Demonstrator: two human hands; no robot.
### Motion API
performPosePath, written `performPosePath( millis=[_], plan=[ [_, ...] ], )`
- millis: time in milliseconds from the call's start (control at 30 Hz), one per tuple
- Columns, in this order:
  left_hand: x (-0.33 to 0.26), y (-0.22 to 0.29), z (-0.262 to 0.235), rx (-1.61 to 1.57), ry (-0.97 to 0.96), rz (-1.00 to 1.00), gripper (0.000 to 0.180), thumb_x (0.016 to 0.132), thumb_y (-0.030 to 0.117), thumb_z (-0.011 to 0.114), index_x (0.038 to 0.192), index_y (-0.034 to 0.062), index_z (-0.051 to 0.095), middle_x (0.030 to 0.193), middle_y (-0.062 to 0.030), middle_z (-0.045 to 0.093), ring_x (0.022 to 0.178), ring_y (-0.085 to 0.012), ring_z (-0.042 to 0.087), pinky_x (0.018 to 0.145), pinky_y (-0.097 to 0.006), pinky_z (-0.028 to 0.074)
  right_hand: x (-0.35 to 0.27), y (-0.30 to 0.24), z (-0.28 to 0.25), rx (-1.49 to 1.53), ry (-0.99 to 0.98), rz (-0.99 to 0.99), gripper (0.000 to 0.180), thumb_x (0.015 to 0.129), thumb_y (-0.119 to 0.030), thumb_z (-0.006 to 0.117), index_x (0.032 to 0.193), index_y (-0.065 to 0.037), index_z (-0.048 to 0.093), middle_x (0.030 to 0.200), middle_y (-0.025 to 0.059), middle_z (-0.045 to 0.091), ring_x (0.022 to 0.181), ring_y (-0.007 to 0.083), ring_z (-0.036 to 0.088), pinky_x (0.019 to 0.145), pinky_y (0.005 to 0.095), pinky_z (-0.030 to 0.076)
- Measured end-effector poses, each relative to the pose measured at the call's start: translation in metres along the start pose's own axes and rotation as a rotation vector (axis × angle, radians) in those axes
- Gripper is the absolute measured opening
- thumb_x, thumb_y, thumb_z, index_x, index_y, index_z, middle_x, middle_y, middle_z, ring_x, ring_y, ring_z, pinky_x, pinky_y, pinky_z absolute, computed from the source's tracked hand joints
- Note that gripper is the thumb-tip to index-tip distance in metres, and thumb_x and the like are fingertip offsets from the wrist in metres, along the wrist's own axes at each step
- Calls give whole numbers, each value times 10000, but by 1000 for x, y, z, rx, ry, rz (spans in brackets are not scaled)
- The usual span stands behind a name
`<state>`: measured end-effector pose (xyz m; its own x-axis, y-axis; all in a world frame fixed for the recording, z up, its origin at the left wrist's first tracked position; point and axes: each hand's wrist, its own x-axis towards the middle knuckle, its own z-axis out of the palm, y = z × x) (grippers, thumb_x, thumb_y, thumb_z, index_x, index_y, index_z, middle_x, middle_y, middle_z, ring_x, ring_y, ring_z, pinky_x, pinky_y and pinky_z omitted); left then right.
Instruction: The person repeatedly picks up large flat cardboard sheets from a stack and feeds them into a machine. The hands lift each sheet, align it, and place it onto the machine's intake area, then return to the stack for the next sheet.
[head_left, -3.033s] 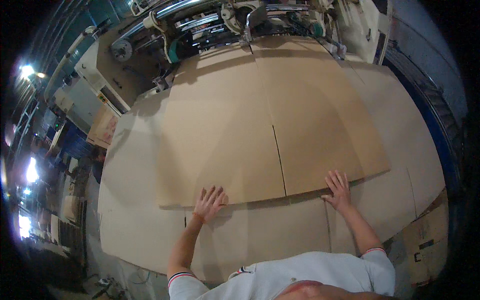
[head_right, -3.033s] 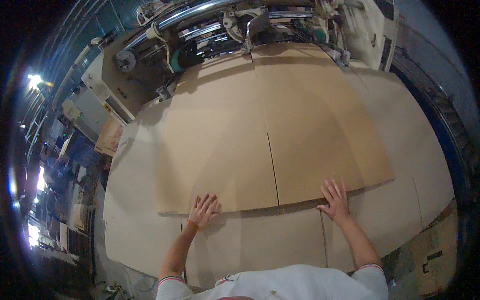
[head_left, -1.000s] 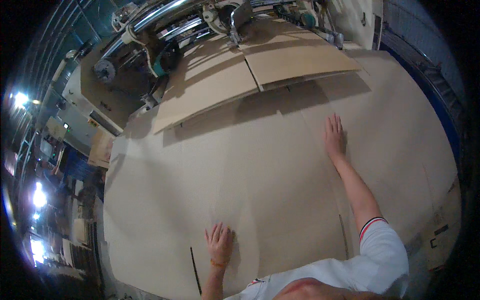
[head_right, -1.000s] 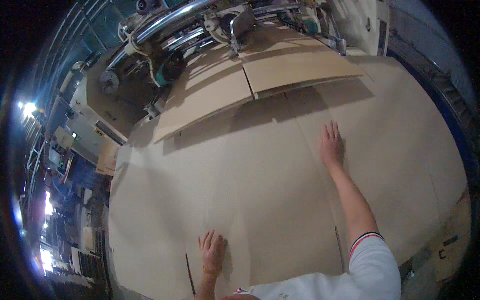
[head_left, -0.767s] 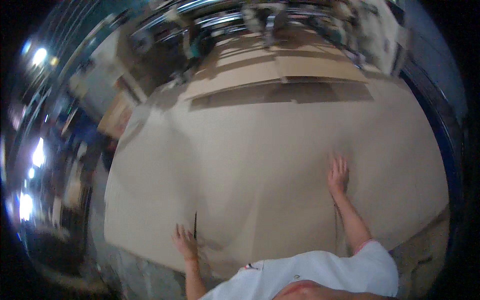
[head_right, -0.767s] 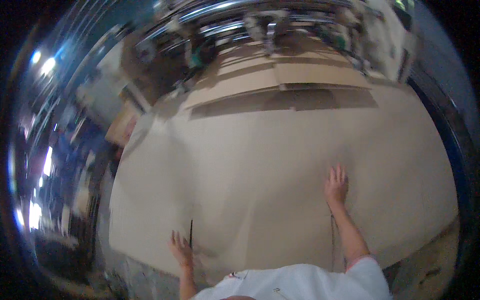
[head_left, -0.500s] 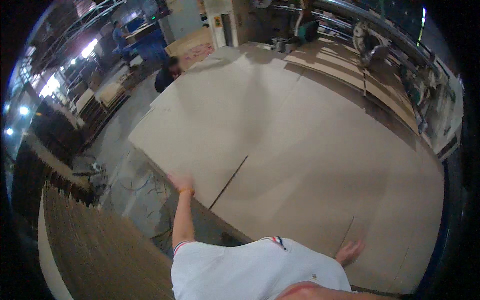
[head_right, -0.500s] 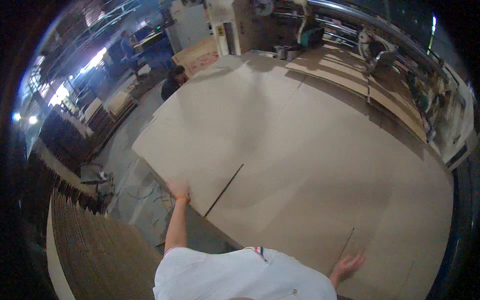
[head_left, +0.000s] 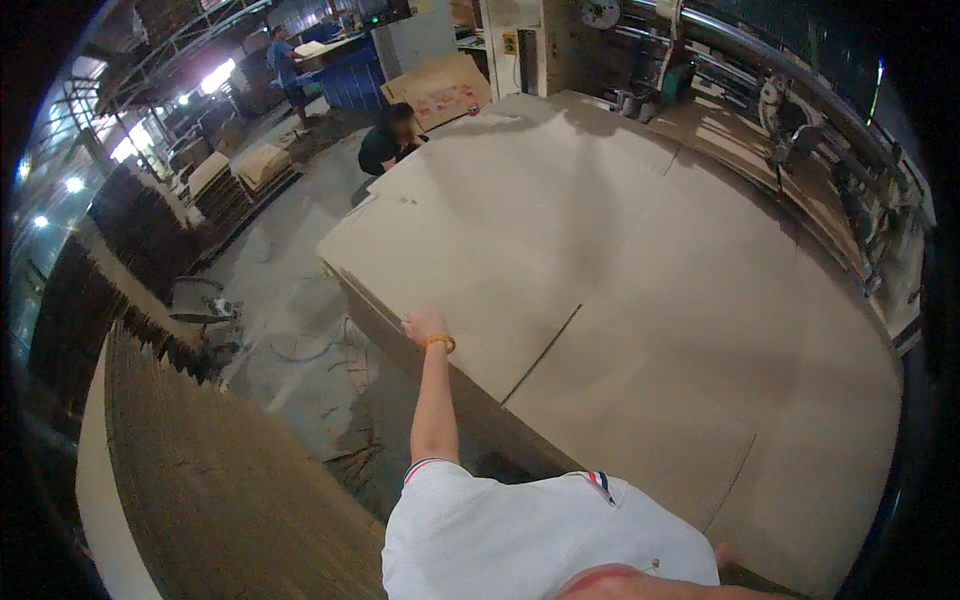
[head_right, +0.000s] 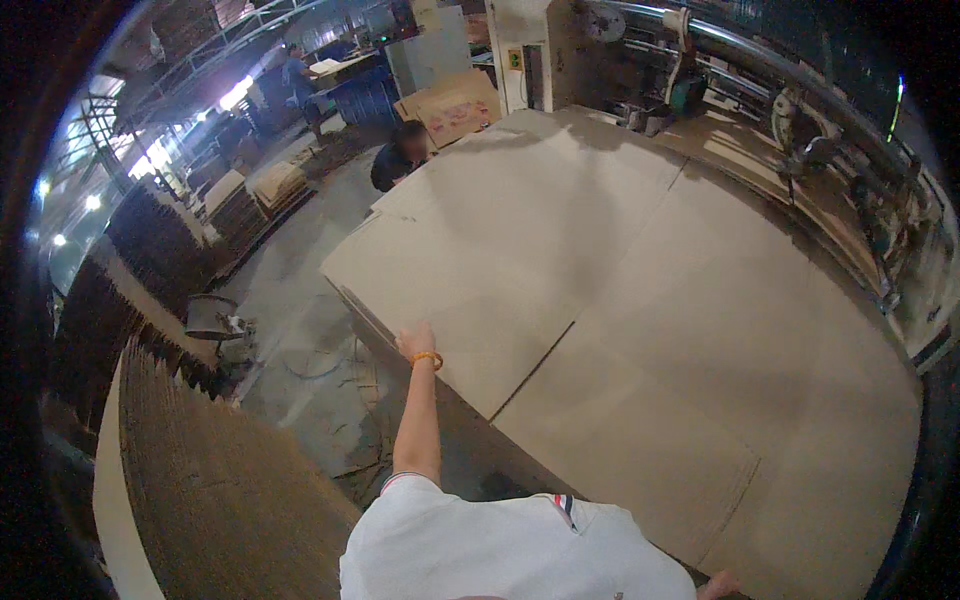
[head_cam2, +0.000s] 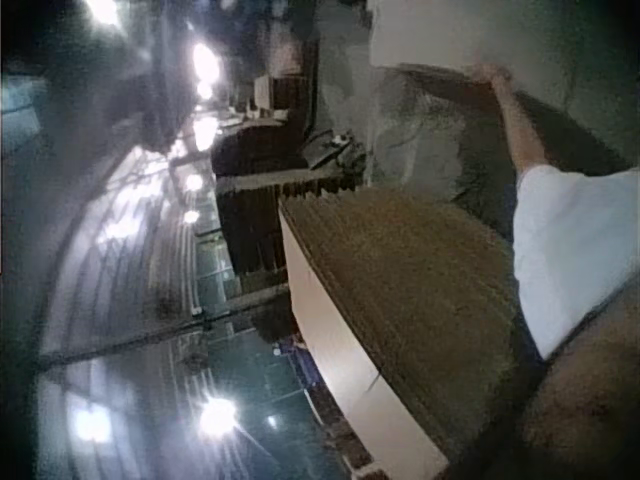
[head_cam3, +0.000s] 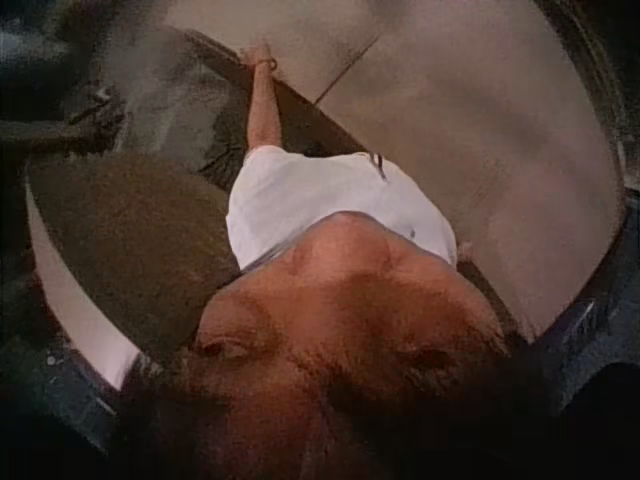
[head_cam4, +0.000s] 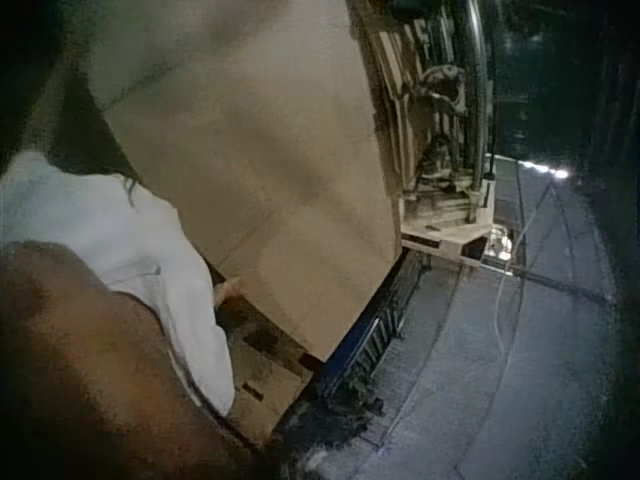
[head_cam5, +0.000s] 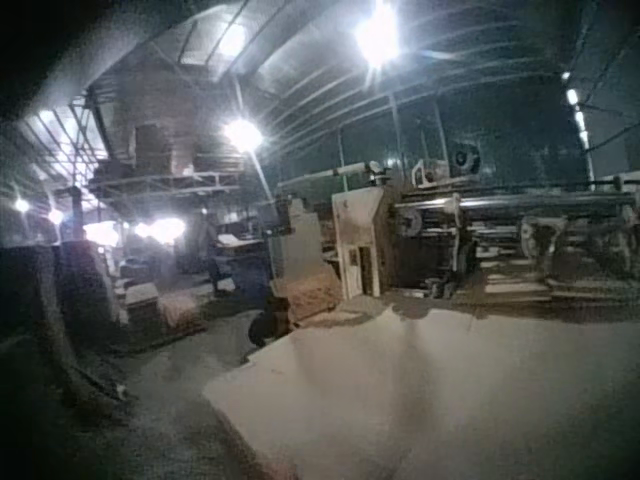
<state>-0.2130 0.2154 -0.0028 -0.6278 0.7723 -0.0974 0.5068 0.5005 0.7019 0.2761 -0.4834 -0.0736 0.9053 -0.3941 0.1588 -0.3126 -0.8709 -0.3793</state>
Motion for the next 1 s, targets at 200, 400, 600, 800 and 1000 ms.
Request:
performPosePath(
  millis=[200,400,600,800,1000],
  plan=[
    [20,-21,-50,246,-244,239,586,760,463,607,1123,5,649,1155,-273,616,1071,-410,604,943,-466,460,3,-14,21,393,-197,15,468,893,-309,562,1242,2,538,1212,174,579,1097,325,528,955,452,395],
    [63,-55,-24,-10,88,237,445,840,432,620,975,10,661,873,-154,686,834,-329,646,779,-429,506,8,-29,21,606,-336,52,450,906,-303,529,1188,45,573,1189,177,594,1059,309,549,928,431,427],
    [48,-33,-36,-1467,-345,-271,287,877,280,640,965,6,640,919,-81,638,868,-221,620,848,-335,478,44,8,-8,477,-345,207,465,909,-318,527,1153,72,591,1146,183,609,1007,294,564,898,425,452],
    [101,23,-86,-1293,-577,43,192,855,229,651,911,49,615,887,-45,608,812,-190,574,796,-329,472,-26,-42,-34,1034,-98,166,463,888,-312,571,1141,74,603,1124,150,624,951,276,588,830,414,489],
    [1,131,-194,-1044,-474,477,142,827,155,655,900,39,621,940,-31,581,874,-149,542,816,-313,454,-10,-16,-9,1179,-214,380,468,913,-296,570,1235,43,555,1167,129,608,980,281,588,839,404,479]
  ],
)
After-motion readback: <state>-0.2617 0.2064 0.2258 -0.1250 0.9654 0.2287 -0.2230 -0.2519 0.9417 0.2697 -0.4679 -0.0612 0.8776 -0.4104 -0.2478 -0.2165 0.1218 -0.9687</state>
